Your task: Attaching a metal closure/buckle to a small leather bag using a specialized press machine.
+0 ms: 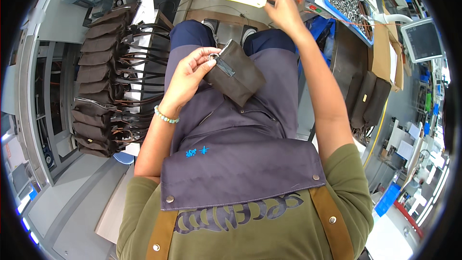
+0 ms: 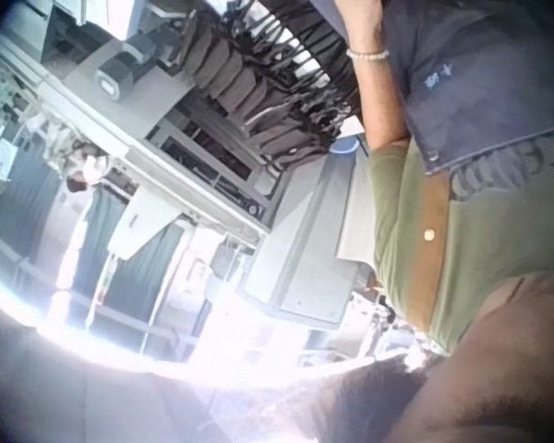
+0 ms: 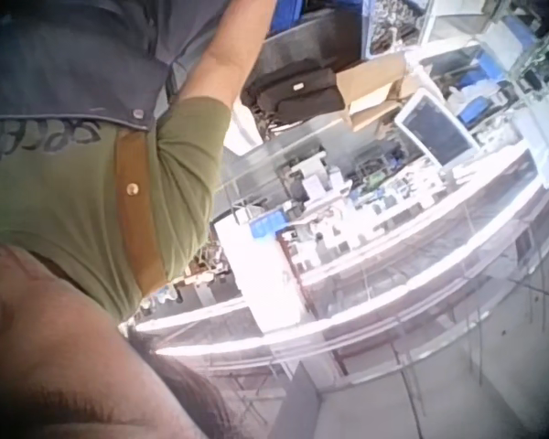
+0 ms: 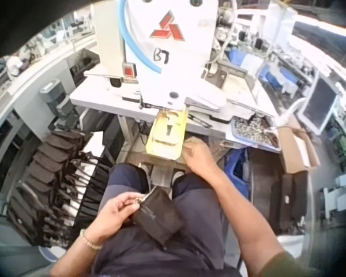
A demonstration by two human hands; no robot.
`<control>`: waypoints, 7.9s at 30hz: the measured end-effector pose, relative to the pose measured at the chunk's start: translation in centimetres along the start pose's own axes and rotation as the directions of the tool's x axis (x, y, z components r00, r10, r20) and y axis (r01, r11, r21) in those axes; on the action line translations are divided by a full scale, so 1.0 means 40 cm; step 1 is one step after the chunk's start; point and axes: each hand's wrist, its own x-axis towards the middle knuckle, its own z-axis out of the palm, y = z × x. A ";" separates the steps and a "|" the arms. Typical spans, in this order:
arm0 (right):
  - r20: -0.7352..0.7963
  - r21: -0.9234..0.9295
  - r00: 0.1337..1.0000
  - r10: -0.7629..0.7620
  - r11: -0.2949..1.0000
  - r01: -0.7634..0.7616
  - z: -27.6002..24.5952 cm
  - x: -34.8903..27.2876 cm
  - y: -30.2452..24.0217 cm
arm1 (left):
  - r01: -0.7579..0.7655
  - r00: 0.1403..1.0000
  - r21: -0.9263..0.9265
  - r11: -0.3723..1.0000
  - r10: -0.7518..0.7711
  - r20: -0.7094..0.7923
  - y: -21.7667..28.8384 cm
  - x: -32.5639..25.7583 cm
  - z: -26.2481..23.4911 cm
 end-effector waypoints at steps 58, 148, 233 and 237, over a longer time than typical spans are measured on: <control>0.337 0.444 0.940 -0.044 0.888 -0.118 -0.143 -0.301 -0.368 | -0.185 0.982 -0.018 0.983 0.186 0.039 -0.030 -0.039 0.108; 0.685 0.486 0.609 0.401 0.371 -0.791 0.034 -0.392 -0.136 | 0.790 0.450 0.602 -0.114 0.774 -0.445 0.063 -0.397 -0.950; -0.089 0.866 0.986 -0.144 0.477 0.148 -0.142 -0.291 -0.444 | -0.620 0.711 0.385 0.684 0.697 -0.092 0.087 0.001 0.142; 0.079 0.934 0.982 -0.174 0.357 -0.012 -0.150 -0.296 -0.413 | -0.606 0.780 0.202 0.770 0.625 -0.042 0.092 0.002 0.144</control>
